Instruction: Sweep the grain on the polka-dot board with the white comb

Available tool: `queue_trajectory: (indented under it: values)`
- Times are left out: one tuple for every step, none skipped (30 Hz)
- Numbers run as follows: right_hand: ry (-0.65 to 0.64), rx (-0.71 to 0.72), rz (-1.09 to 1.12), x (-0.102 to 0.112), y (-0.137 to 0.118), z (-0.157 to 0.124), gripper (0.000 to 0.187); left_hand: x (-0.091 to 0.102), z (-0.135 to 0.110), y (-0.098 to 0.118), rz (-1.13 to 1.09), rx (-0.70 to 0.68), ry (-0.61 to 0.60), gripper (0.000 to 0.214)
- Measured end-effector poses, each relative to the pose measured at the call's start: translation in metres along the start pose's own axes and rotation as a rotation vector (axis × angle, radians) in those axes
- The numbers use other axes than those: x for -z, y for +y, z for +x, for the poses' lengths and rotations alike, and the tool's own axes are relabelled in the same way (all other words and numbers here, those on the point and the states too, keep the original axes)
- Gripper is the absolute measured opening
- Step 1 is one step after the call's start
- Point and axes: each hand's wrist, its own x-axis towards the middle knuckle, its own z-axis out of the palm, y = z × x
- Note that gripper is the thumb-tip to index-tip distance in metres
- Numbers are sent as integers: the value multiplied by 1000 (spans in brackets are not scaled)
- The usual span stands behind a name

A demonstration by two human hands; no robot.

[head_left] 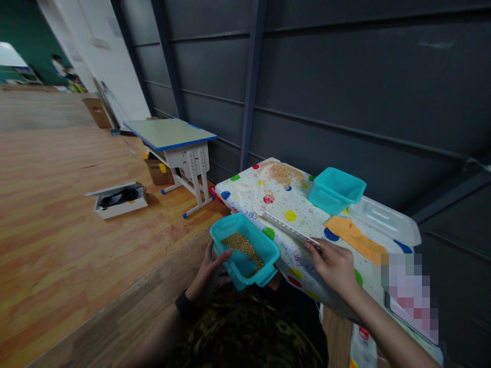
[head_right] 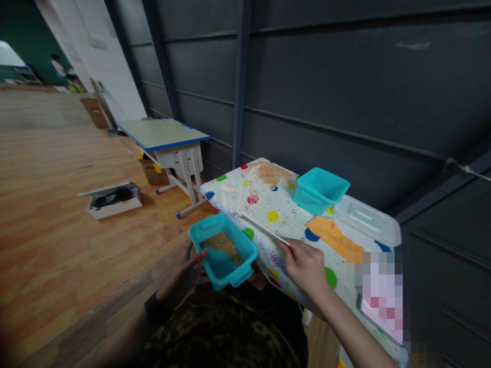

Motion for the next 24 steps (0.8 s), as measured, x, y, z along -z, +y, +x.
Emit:
queue_trajectory:
  values:
    - [-4, -2, 3, 2, -3, 0, 33, 0, 0, 0, -2, -1, -1, 136]
    - [-3, -3, 6, 4, -5, -1, 33, 0, -1, 0, 0, 0, -3, 135]
    - [1, -5, 7, 5, -7, -1, 33, -1, -1, 1, 2, -1, -4, 134]
    - [9, -6, 5, 6, -9, -1, 33, -1, -2, 1, 3, -2, -7, 133]
    - [18, -9, 0, 7, -9, -1, 34, -1, -2, 2, 2, -2, -12, 133]
    - [26, -13, -7, 7, -9, -1, 35, -1, -3, 2, 3, -2, -18, 133]
    - [32, -19, -16, 6, -9, 0, 36, -1, -2, 2, 9, -3, -20, 133]
    - [32, -27, -23, 5, -8, 1, 38, -1, -2, 2, 15, -6, -20, 133]
    - [25, -33, -28, 3, -7, 2, 39, 0, -1, 2, 22, -9, -16, 133]
    - [19, -36, -29, 2, -6, 3, 40, 0, 0, 1, 29, -10, -8, 133]
    - [14, -34, -26, 0, -6, 4, 40, 1, 1, 0, 31, -12, -2, 132]
    - [13, -27, -19, -1, -6, 5, 41, 1, 3, -1, 28, -14, 3, 133]
    - [16, -15, -10, -2, -6, 6, 41, 2, 4, -2, 23, -14, 3, 134]
    - [20, -1, 1, -2, -7, 6, 41, 2, 5, -2, 19, -14, 3, 135]
    - [25, 11, 12, -2, -8, 6, 41, 2, 5, -3, 15, -18, 3, 136]
    - [32, 18, 23, -1, -9, 6, 40, 2, 5, -4, 12, -21, 4, 137]
    - [41, 20, 33, 0, -10, 6, 39, 2, 5, -4, 8, -22, 11, 138]
    - [50, 18, 42, 0, -11, 6, 38, 2, 4, -3, 4, -20, 19, 139]
    - [57, 12, 46, 0, -12, 7, 37, 1, 3, -3, -1, -18, 24, 138]
    - [64, 7, 45, -1, -12, 8, 37, 0, 2, -2, -7, -17, 27, 137]
    - [69, 3, 40, -3, -12, 9, 37, 0, 1, 0, -15, -16, 29, 135]
    - [70, 1, 31, -5, -12, 11, 38, -1, 0, 1, -22, -15, 27, 133]
    - [70, 3, 20, -8, -13, 13, 39, -2, -2, 2, -27, -15, 23, 131]
    - [68, 7, 9, -12, -14, 15, 40, -2, -3, 4, -29, -13, 21, 130]
